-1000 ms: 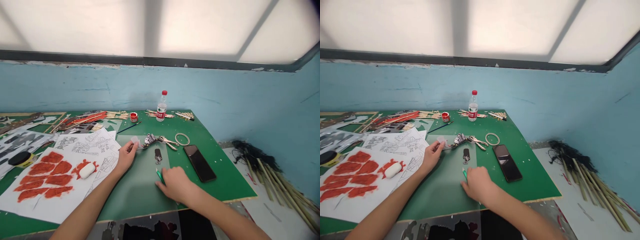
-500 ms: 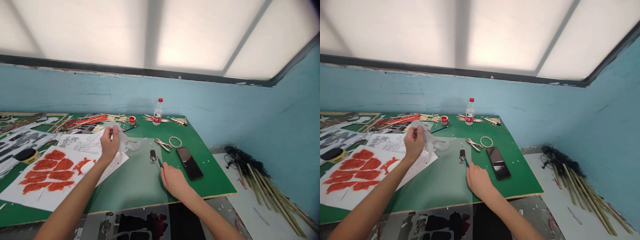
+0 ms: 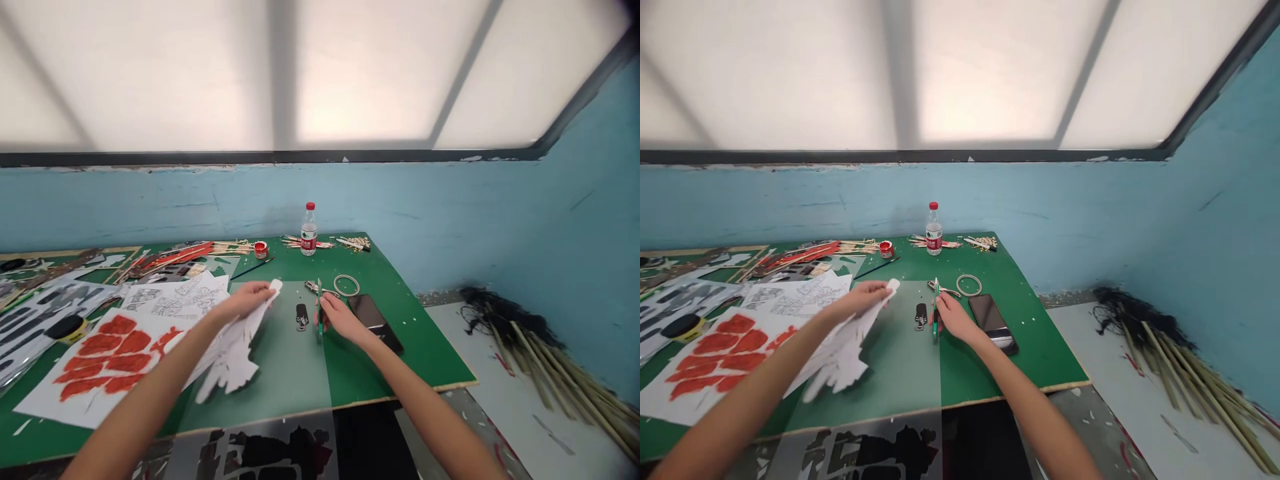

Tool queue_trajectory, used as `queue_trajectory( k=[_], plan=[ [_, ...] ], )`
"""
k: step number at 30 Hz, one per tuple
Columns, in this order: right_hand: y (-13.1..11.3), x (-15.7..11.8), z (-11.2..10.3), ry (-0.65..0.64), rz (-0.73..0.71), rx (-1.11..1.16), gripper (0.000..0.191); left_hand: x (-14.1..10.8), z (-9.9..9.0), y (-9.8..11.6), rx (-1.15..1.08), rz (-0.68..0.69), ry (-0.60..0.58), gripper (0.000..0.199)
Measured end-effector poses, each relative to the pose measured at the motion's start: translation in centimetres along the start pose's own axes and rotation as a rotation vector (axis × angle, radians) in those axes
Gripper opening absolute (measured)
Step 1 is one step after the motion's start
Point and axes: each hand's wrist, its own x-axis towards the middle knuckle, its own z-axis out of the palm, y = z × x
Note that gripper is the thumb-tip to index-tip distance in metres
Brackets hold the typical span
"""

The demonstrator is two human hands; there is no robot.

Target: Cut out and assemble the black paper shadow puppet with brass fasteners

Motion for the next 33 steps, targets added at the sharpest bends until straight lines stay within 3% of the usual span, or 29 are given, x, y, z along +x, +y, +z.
queue_trajectory(
  k=[4, 7, 10, 13, 18, 33],
  plan=[
    [1.9, 3.5, 0.6, 0.031, 0.006, 0.094, 0.035, 1.6, 3.8, -5.1, -0.079, 0.017, -0.047, 0.046],
    [2.5, 4.2, 0.7, -0.013, 0.017, 0.001, 0.04, 2.2, 4.3, -6.9, -0.123, 0.048, -0.085, 0.043],
    [2.4, 3.5, 0.4, -0.053, -0.101, -0.281, 0.042, 2.4, 3.8, -8.0, -0.105, 0.137, -0.154, 0.036],
    [1.8, 2.4, 0.1, -0.061, -0.173, -0.481, 0.046, 2.4, 3.3, -8.5, -0.05, 0.185, -0.185, 0.032],
    [1.3, 1.7, 0.4, -0.064, -0.159, -0.619, 0.044, 2.3, 2.8, -8.5, 0.034, 0.167, -0.226, 0.034],
    [1.6, 1.3, 0.5, -0.091, -0.226, -0.768, 0.04, 1.9, 2.7, -7.8, 0.155, 0.119, -0.271, 0.044]
  ],
)
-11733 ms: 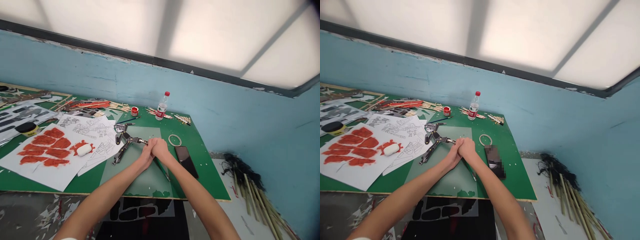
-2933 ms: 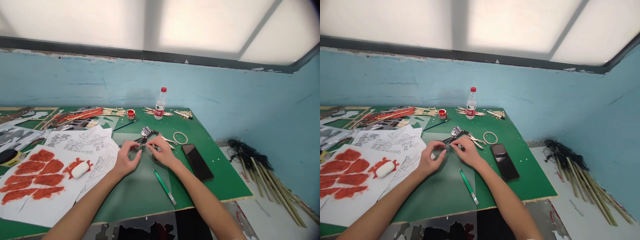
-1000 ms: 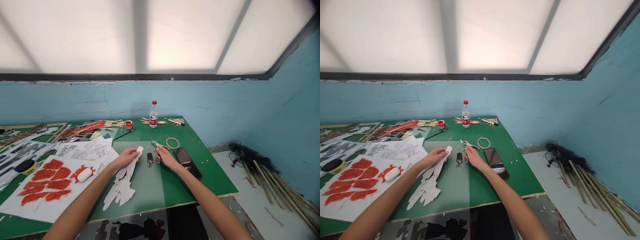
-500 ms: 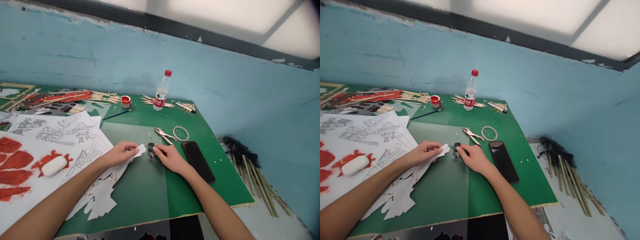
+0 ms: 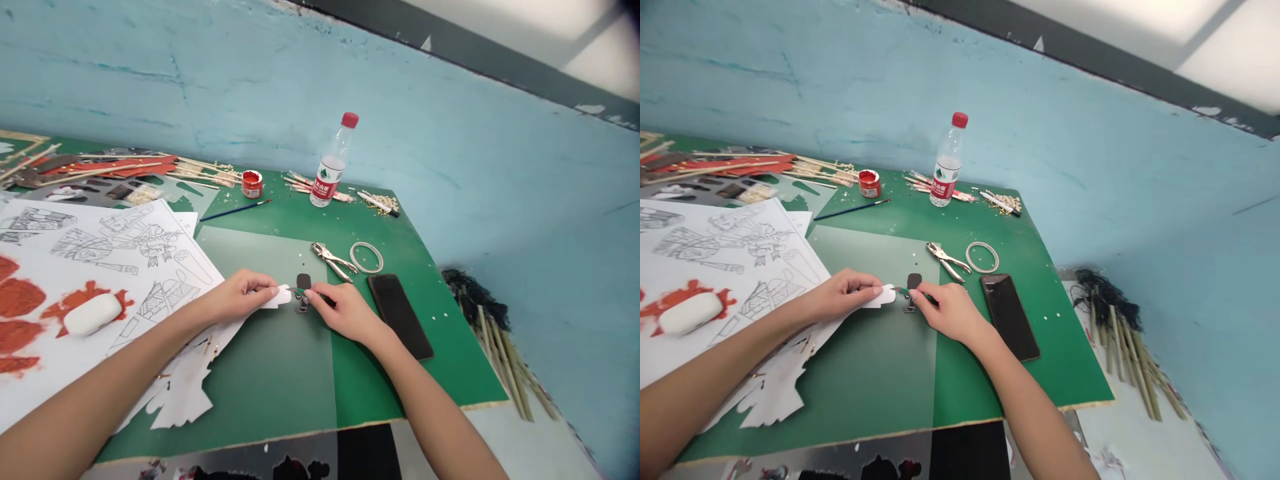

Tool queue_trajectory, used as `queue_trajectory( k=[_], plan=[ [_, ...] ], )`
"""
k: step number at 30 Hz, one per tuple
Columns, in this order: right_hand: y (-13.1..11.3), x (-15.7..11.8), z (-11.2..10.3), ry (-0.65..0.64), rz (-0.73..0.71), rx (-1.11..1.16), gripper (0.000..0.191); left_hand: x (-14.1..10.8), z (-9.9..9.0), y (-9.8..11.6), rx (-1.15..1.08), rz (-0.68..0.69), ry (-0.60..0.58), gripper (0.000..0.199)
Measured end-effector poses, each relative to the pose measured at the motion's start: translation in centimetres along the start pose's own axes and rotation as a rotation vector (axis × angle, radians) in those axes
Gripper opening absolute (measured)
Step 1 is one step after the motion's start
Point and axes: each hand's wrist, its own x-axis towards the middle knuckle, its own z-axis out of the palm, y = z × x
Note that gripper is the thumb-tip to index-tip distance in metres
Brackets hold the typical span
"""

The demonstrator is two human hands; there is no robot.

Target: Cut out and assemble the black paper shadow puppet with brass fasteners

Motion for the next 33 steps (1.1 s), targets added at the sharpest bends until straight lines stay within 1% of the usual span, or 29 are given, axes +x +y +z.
queue_trajectory(
  k=[4, 8, 12, 15, 21, 27, 33],
  plan=[
    [0.2, -0.2, -0.1, -0.025, -0.042, -0.059, 0.039, -0.1, -0.1, 0.1, 0.06, 0.034, -0.049, 0.042],
    [0.0, -0.2, -0.3, -0.049, -0.104, -0.141, 0.039, -0.2, -0.2, 0.3, 0.203, 0.029, -0.056, 0.041],
    [-0.1, -0.1, -0.3, -0.063, -0.145, -0.251, 0.045, -0.3, -0.2, 0.6, 0.309, 0.066, -0.082, 0.038],
    [0.0, 0.0, 0.0, -0.045, -0.155, -0.335, 0.049, -0.4, -0.2, 0.8, 0.366, 0.112, -0.095, 0.038],
    [0.7, 0.4, 0.7, -0.016, -0.222, -0.391, 0.051, -0.5, -0.3, 0.8, 0.386, 0.155, -0.13, 0.035],
    [1.3, 0.9, 0.9, -0.011, -0.312, -0.428, 0.052, -0.5, -0.4, 0.8, 0.389, 0.149, -0.143, 0.033],
    [1.7, 1.0, 0.8, 0.01, -0.35, -0.434, 0.057, -0.6, -0.4, 1.0, 0.371, 0.123, -0.149, 0.033]
  ],
)
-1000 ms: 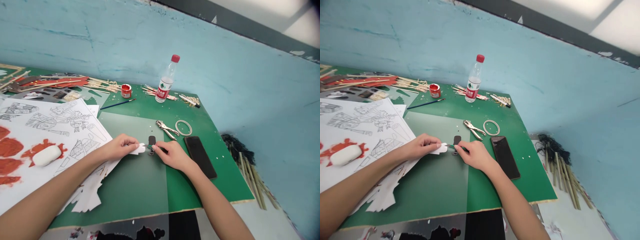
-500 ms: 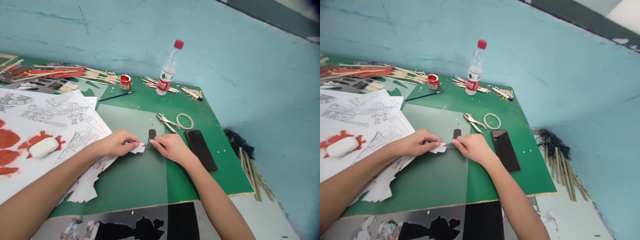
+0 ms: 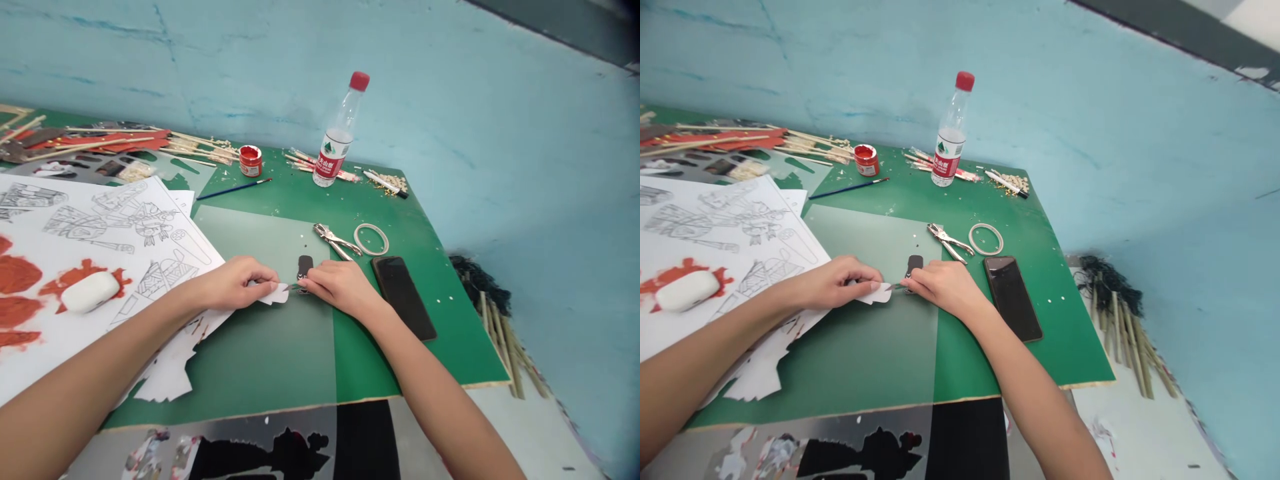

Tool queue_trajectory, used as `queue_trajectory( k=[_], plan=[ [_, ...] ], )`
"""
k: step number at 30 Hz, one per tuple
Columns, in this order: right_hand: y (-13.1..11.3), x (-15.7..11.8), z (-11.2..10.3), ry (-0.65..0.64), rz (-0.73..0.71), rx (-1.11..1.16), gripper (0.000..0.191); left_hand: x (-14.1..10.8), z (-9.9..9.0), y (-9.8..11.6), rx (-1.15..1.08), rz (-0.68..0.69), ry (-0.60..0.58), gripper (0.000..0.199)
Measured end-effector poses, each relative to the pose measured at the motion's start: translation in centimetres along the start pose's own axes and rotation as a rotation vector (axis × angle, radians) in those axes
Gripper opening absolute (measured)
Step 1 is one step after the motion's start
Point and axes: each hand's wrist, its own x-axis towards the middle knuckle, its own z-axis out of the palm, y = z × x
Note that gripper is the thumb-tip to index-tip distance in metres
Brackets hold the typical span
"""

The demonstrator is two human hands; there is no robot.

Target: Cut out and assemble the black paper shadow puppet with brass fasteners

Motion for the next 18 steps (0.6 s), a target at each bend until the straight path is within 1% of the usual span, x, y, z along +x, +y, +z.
queue_trajectory(
  k=[3, 7, 11, 14, 18],
  plan=[
    [-0.1, 0.0, -0.2, -0.006, 0.006, 0.006, 0.059, -0.1, 0.0, 0.1, -0.005, 0.016, 0.01, 0.033],
    [-0.3, 0.0, -0.3, -0.051, 0.059, 0.043, 0.058, -0.1, 0.2, 0.0, -0.029, 0.035, 0.039, 0.033],
    [-0.4, -0.2, -0.3, -0.049, 0.101, 0.062, 0.057, 0.0, 0.3, -0.1, -0.074, -0.007, 0.058, 0.034],
    [-0.6, -0.4, -0.2, -0.033, 0.121, 0.034, 0.056, 0.2, 0.3, -0.3, -0.115, -0.049, 0.064, 0.036],
    [-1.1, -0.5, 0.2, -0.015, 0.192, -0.025, 0.056, 0.3, 0.5, -0.7, -0.185, -0.084, 0.096, 0.039]
  ],
)
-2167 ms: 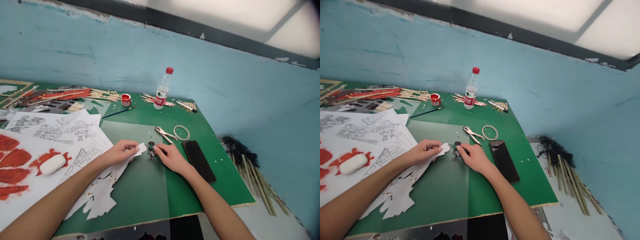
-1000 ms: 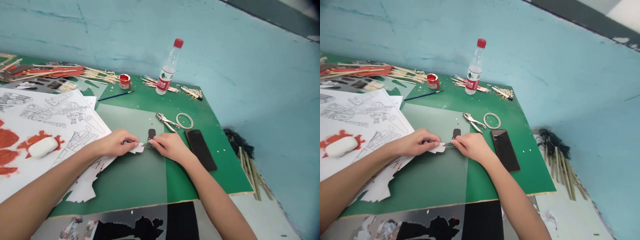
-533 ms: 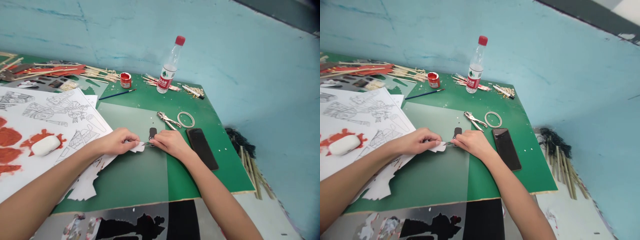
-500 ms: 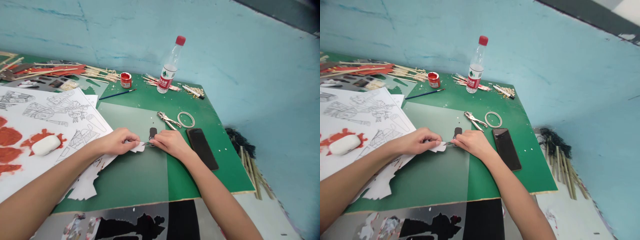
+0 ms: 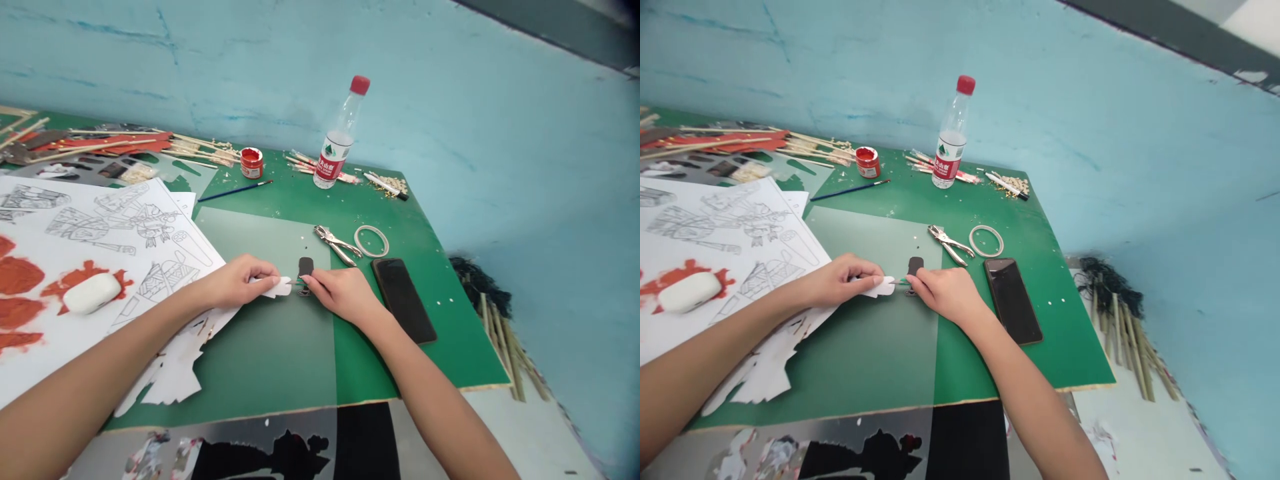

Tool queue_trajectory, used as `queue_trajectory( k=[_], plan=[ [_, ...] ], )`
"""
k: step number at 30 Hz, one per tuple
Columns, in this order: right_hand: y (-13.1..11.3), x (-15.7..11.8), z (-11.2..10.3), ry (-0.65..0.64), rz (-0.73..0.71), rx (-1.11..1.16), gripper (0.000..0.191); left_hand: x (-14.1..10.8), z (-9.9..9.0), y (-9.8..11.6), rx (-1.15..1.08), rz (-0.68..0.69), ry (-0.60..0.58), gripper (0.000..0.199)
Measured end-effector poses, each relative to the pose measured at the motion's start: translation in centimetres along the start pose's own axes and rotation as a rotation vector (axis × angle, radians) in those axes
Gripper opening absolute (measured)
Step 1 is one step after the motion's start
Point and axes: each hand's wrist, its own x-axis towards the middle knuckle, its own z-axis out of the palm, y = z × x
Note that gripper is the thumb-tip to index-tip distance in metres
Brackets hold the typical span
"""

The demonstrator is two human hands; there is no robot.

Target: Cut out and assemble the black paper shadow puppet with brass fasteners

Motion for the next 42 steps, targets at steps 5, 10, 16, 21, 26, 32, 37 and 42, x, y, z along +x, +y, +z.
queue_trajectory(
  k=[5, 10, 16, 21, 26, 32, 37, 42],
  plan=[
    [-0.6, -0.3, 0.4, 0.002, 0.072, -0.06, 0.058, 0.1, 0.2, -0.3, -0.035, -0.006, 0.064, 0.04],
    [-1.0, -0.4, 0.4, -0.029, 0.116, -0.084, 0.055, 0.2, 0.5, -0.3, -0.005, 0.003, 0.132, 0.04],
    [-1.0, -0.4, 0.3, -0.061, 0.138, -0.103, 0.055, 0.2, 0.6, -0.4, -0.005, 0.001, 0.15, 0.041],
    [-1.5, -0.2, 0.6, -0.067, 0.187, -0.143, 0.056, 0.2, 0.7, -0.5, -0.065, -0.001, 0.152, 0.043],
    [-2.0, -0.1, 0.8, -0.068, 0.227, -0.126, 0.055, 0.2, 0.8, -0.6, -0.146, -0.022, 0.155, 0.046],
    [-2.4, 0.0, 0.8, -0.075, 0.252, -0.068, 0.052, 0.2, 0.8, -0.5, -0.191, -0.016, 0.161, 0.047],
    [-2.5, -0.1, 0.0, -0.128, 0.267, -0.009, 0.044, 0.1, 0.9, -0.1, -0.157, -0.009, 0.194, 0.044],
    [-2.6, -0.1, -0.5, -0.164, 0.286, 0.01, 0.039, 0.0, 0.9, 0.1, -0.179, -0.025, 0.181, 0.044]
  ],
)
